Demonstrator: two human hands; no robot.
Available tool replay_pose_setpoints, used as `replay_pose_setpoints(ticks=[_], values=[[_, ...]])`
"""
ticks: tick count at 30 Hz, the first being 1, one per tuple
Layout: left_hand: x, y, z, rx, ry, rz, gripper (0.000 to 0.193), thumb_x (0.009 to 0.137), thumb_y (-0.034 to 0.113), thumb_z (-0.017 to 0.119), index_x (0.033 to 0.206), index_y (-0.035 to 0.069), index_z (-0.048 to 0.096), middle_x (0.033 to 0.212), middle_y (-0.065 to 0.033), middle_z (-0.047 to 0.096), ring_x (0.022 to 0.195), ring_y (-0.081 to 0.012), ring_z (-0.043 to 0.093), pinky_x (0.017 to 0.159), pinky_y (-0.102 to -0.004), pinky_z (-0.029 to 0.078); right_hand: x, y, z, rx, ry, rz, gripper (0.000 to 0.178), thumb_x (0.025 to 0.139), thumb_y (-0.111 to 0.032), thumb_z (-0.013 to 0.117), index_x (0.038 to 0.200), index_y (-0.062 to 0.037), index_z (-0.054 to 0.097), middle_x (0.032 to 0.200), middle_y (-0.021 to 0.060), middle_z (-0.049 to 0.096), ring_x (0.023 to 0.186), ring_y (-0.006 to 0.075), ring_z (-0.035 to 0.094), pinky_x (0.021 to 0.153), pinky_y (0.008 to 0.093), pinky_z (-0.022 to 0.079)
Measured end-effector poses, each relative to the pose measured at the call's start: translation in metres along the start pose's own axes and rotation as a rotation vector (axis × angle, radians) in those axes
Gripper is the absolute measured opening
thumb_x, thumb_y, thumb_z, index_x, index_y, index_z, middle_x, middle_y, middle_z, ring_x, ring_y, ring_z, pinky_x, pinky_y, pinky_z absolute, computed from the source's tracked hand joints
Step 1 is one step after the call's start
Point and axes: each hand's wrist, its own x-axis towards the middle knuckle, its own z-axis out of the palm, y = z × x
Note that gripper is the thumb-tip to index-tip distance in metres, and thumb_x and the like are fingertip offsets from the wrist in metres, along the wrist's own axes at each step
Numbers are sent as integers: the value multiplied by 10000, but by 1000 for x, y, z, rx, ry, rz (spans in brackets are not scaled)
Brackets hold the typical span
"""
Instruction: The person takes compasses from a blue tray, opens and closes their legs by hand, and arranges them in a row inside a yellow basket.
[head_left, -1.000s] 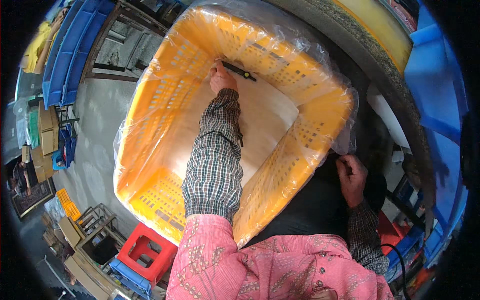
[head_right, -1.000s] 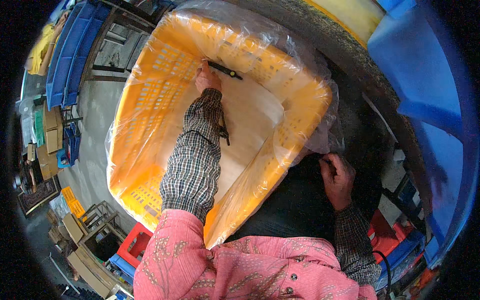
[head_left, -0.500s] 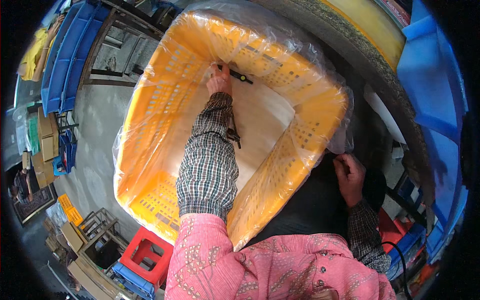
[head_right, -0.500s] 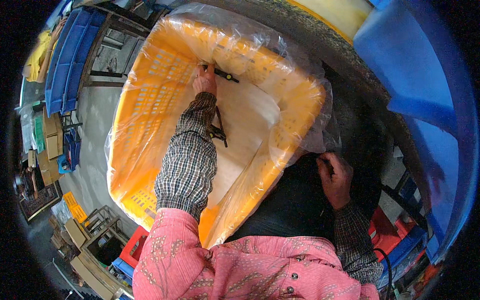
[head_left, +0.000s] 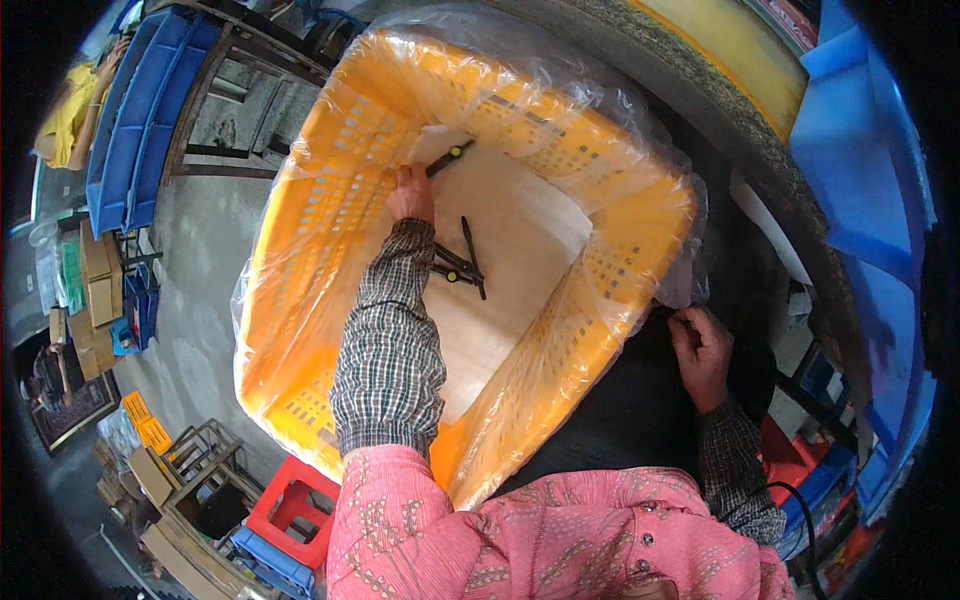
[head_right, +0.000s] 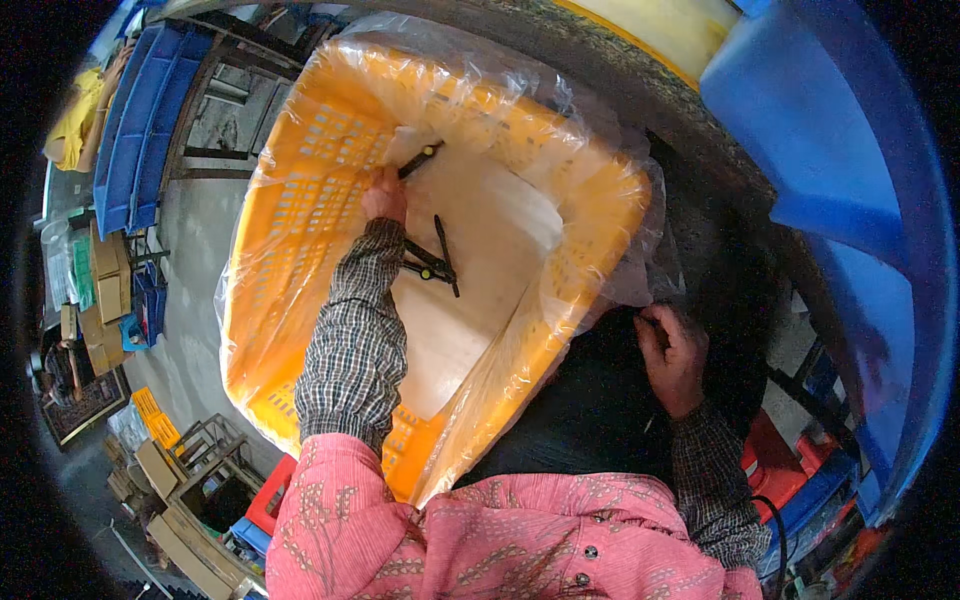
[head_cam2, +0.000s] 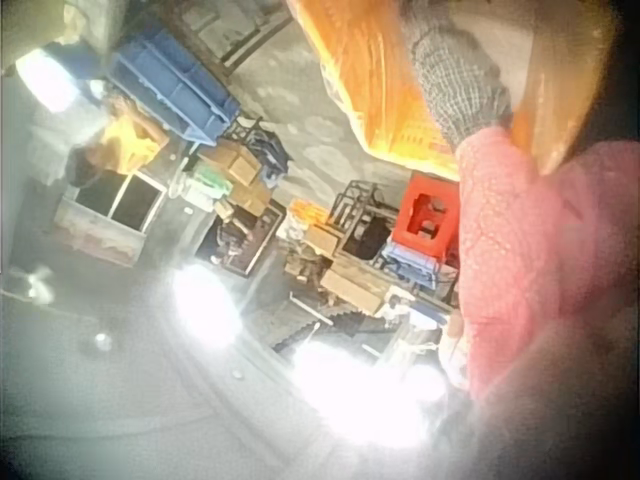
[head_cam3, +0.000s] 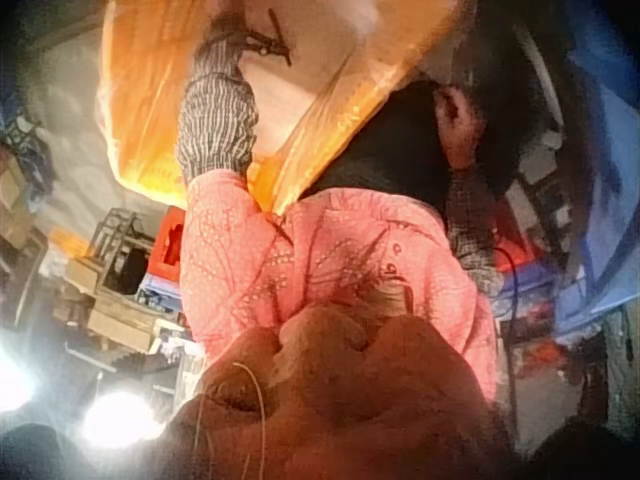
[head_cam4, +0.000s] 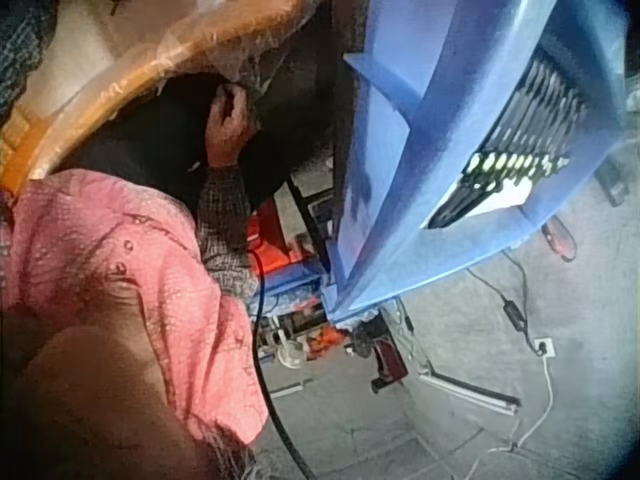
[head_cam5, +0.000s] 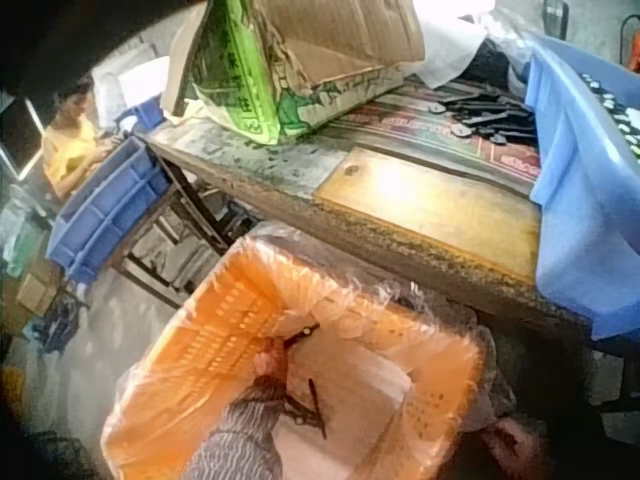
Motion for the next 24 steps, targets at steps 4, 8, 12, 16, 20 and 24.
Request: replay_pose_setpoints(ticks=[4, 8, 12, 16, 20, 24], values=[[-4, 5, -2, -134, -27, -274, 163, 802, 60, 593, 956, 33, 548, 1008, -185, 586, 805, -380, 623, 628, -446, 531, 0, -5, -3, -5, -37, 77, 75, 826, -45, 622, 884, -4, 600, 752, 115, 611, 639, 204, 593, 578, 315, 447], [-1, 17, -11, -188, -30, -355, 213, 765, 87, 669, 942, 29, 564, 983, -200, 596, 837, -389, 616, 675, -469, 523, 1, -7, -4, 2, -21, 49, 72, 826, -39, 617, 883, -1, 596, 754, 117, 608, 647, 207, 593, 583, 318, 447], [-7, 8, -10, -227, -6, -380, 211, 759, 107, 690, 923, 26, 583, 979, -208, 595, 838, -396, 610, 692, -472, 510, 1, -5, -2, 3, -8, 5, 74, 829, -42, 618, 884, -2, 591, 749, 113, 601, 652, 207, 590, 588, 317, 446], [-13, 10, -11, -318, -36, -484, 229, 745, 131, 714, 910, 27, 593, 936, -201, 594, 820, -393, 602, 686, -471, 490, 0, -3, -2, 2, -15, 32, 79, 834, -52, 620, 888, -4, 588, 753, 107, 599, 650, 201, 589, 586, 313, 450], [-10, 14, -9, -291, 0, -522, 252, 720, 135, 736, 899, 34, 592, 886, -189, 589, 800, -387, 597, 682, -468, 486, 0, -4, -4, 12, -20, 47, 77, 839, -52, 616, 893, -5, 590, 757, 101, 602, 645, 191, 587, 579, 307, 450], [-14, 12, -6, -304, 1, -548, 247, 720, 128, 735, 894, 31, 590, 872, -186, 588, 787, -381, 597, 676, -463, 488, 0, -1, -3, 8, -15, 18, 75, 841, -49, 616, 898, -7, 594, 770, 97, 609, 641, 183, 584, 574, 299, 448]])
